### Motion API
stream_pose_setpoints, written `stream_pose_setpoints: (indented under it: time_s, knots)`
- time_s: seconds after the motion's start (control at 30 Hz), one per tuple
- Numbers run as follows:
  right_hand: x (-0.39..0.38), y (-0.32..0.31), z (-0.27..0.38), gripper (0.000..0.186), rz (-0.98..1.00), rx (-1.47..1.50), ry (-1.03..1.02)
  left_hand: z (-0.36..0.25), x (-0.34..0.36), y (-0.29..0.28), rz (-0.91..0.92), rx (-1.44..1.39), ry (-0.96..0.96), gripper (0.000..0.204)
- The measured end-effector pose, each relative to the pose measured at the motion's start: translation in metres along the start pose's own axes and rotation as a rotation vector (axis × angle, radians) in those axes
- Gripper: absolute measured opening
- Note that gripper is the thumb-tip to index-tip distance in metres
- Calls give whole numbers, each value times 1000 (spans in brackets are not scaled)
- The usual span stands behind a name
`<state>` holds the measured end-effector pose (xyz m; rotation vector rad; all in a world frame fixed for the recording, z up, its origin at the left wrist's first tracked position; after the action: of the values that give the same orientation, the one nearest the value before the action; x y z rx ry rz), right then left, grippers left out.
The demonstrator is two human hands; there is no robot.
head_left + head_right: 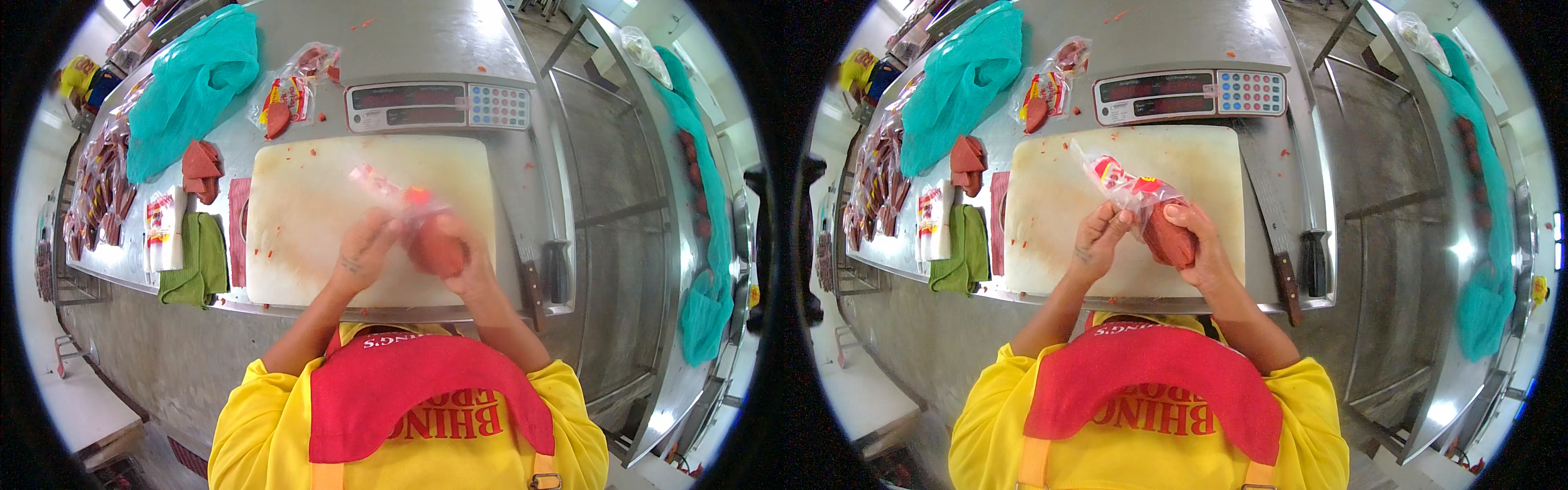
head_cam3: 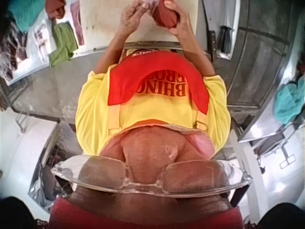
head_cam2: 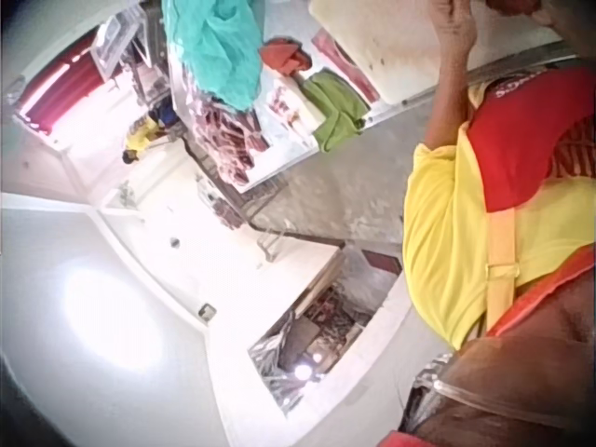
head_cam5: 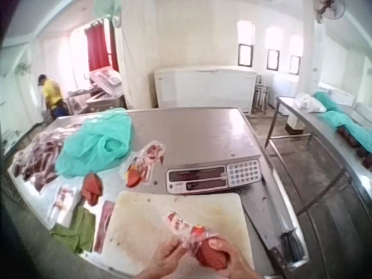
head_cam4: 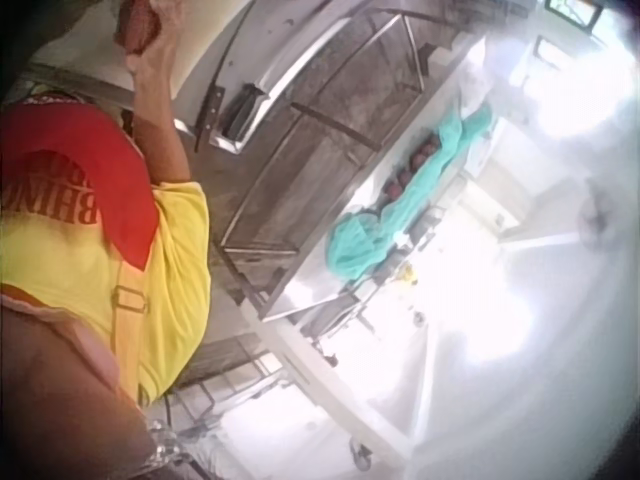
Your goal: The person places a block of processed meat into a plastic bag, seals it, and sets it aside. Then the person slices a second block of meat into thin pieces on a cutting board using a knife and places the slices on a digital scale.
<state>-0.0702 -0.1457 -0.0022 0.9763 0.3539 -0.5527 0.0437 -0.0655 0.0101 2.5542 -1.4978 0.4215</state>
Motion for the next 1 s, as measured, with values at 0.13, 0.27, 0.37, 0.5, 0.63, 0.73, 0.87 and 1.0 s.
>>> stream_pose_setpoints:
  time_s: [0.13, 0.27, 0.37, 0.5, 0.63, 0.73, 0.87, 1.0]
  knots:
    - [-3, 0, -1, 52, -18, 21, 21, -23, -3, -2, -190, 54, 53, 8]
    - [2, -4, 0, 51, -3, 27, 10, -71, -11, 9, -124, 636, 638, 21]
    - [3, -3, -1, 50, -13, 12, 9, -69, 3, 24, -62, 648, 506, 28]
    - [-1, 12, 2, 51, 28, 2, 17, -70, 12, 20, -125, 633, 463, 22]
    - [1, 13, -1, 53, 15, -15, 14, -69, 14, 15, -136, 673, 431, 17]
    - [0, 12, -3, 53, -16, -17, -3, -68, 16, 14, -139, 709, 424, 16]
    - [1, 6, -7, 54, -48, -8, 20, -77, 16, 11, -170, 692, 452, 18]
    - [2, 2, -10, 51, 4, -63, 56, -86, 15, 12, -119, 657, 468, 24]
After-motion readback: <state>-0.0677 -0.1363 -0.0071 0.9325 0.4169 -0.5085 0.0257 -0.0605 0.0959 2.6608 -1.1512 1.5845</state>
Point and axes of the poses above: each hand's wrist, its own x-axis towards the middle knuckle, its own y-axis out of the palm, z = x × y, the point moved 8 cm from there along x, towards the middle knuckle, and after that the axes turned 14 degrees about y, right-handed, at the moved point
